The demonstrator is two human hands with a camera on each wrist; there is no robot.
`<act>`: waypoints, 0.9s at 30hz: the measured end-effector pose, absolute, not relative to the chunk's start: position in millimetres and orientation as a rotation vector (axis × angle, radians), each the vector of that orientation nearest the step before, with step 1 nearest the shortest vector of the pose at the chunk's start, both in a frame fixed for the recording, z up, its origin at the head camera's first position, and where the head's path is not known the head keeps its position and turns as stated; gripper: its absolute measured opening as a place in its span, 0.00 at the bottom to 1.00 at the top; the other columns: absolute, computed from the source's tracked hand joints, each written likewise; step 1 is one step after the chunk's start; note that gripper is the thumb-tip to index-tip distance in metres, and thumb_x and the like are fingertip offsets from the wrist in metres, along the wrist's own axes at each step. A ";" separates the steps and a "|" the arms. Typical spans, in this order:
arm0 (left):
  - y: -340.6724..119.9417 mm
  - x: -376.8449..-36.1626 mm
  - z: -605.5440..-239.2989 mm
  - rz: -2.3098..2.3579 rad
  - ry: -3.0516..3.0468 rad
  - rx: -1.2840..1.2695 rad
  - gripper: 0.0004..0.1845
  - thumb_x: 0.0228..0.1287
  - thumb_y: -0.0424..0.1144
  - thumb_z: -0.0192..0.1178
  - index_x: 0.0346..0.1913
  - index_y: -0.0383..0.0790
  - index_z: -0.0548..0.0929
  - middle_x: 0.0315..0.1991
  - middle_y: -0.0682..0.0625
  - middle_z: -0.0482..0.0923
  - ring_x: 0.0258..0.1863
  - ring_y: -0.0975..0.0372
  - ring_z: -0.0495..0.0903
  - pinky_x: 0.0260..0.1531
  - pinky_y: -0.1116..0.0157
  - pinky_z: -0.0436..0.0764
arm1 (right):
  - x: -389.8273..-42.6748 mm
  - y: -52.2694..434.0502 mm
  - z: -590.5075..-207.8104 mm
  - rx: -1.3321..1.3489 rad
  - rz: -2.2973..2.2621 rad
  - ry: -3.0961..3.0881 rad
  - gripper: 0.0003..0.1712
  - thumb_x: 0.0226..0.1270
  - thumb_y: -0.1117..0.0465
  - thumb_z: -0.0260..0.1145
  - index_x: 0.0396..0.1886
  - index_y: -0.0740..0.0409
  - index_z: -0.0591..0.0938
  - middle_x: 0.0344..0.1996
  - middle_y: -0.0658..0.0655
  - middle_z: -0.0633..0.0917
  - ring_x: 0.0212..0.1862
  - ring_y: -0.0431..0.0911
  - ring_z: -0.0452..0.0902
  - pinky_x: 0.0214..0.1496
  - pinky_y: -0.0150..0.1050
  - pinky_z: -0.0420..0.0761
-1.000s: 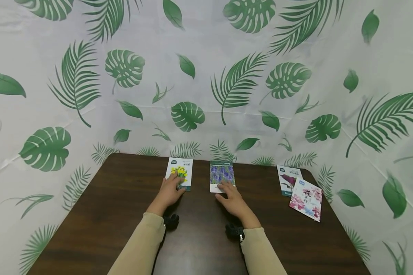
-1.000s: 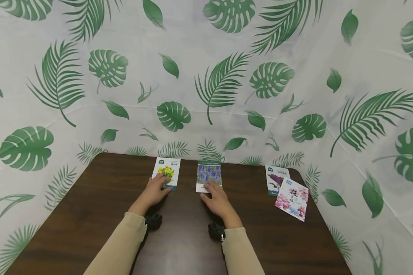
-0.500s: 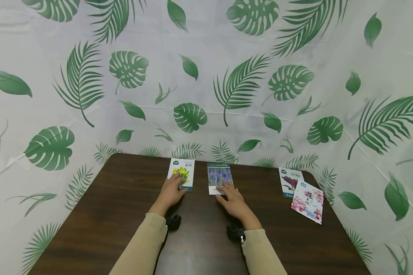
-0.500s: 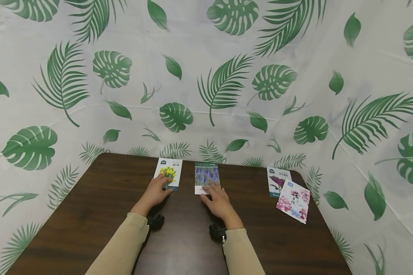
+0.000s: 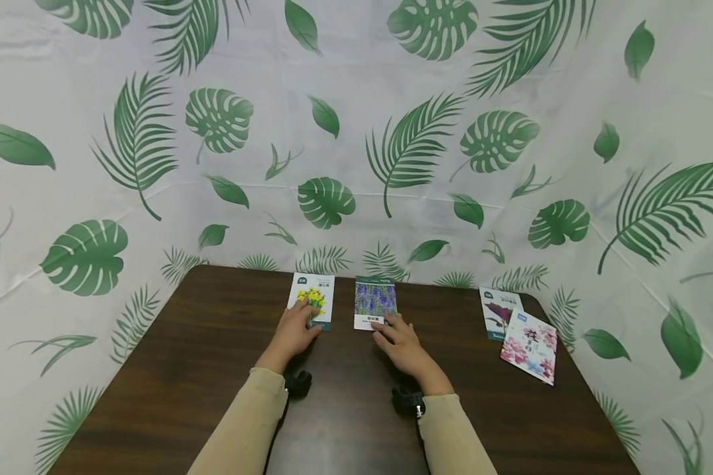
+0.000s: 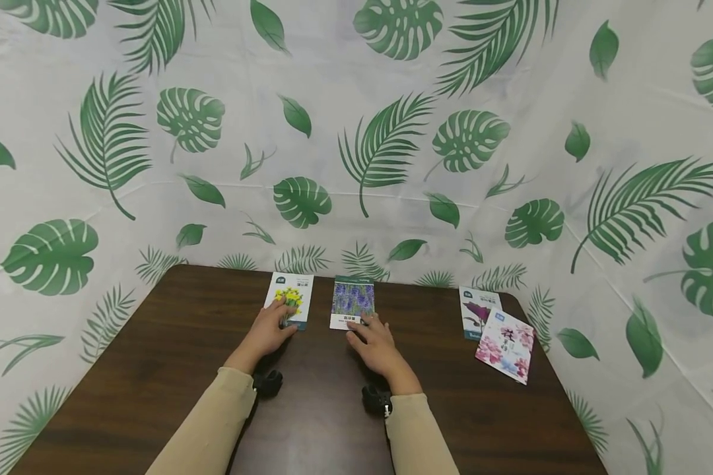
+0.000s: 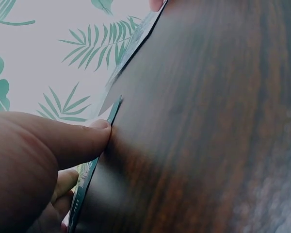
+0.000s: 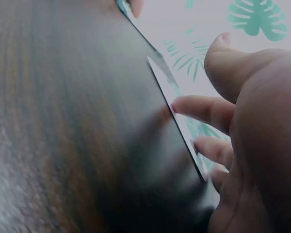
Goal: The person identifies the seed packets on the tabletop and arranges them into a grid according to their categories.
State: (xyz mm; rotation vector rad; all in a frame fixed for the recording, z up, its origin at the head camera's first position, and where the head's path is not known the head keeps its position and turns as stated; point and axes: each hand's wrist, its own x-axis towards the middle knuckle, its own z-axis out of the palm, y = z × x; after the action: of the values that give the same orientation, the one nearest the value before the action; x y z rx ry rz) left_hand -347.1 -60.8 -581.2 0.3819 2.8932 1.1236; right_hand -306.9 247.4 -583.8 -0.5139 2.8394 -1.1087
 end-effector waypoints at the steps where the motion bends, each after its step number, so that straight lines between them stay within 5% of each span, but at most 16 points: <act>1: -61.0 -347.4 -581.1 1.127 2.898 0.385 0.24 0.77 0.39 0.69 0.71 0.35 0.82 0.85 0.32 0.60 0.87 0.37 0.53 0.87 0.35 0.48 | -307.5 248.2 -584.8 -0.540 -1.124 2.840 0.38 0.87 0.34 0.52 0.79 0.55 0.77 0.85 0.72 0.62 0.87 0.77 0.42 0.84 0.80 0.38; 17: -60.9 -348.1 -583.0 1.121 2.887 0.389 0.25 0.77 0.39 0.69 0.72 0.36 0.82 0.85 0.31 0.59 0.87 0.37 0.53 0.87 0.35 0.48 | -309.0 246.2 -583.6 -0.451 -1.039 2.811 0.32 0.90 0.42 0.53 0.83 0.48 0.73 0.89 0.62 0.58 0.90 0.66 0.42 0.90 0.71 0.40; 27: -61.0 -349.3 -582.9 1.151 2.851 0.372 0.25 0.78 0.40 0.68 0.73 0.36 0.81 0.87 0.33 0.56 0.89 0.37 0.46 0.88 0.35 0.42 | -309.5 247.3 -580.2 -0.426 -1.103 2.774 0.34 0.88 0.40 0.55 0.83 0.49 0.73 0.89 0.62 0.57 0.90 0.66 0.43 0.85 0.78 0.49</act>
State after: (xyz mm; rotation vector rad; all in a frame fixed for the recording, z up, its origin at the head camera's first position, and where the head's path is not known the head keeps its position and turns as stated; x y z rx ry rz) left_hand -349.3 -61.0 -582.9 0.3723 2.8506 1.1514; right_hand -309.5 247.3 -580.2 -0.4259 2.7740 -1.1032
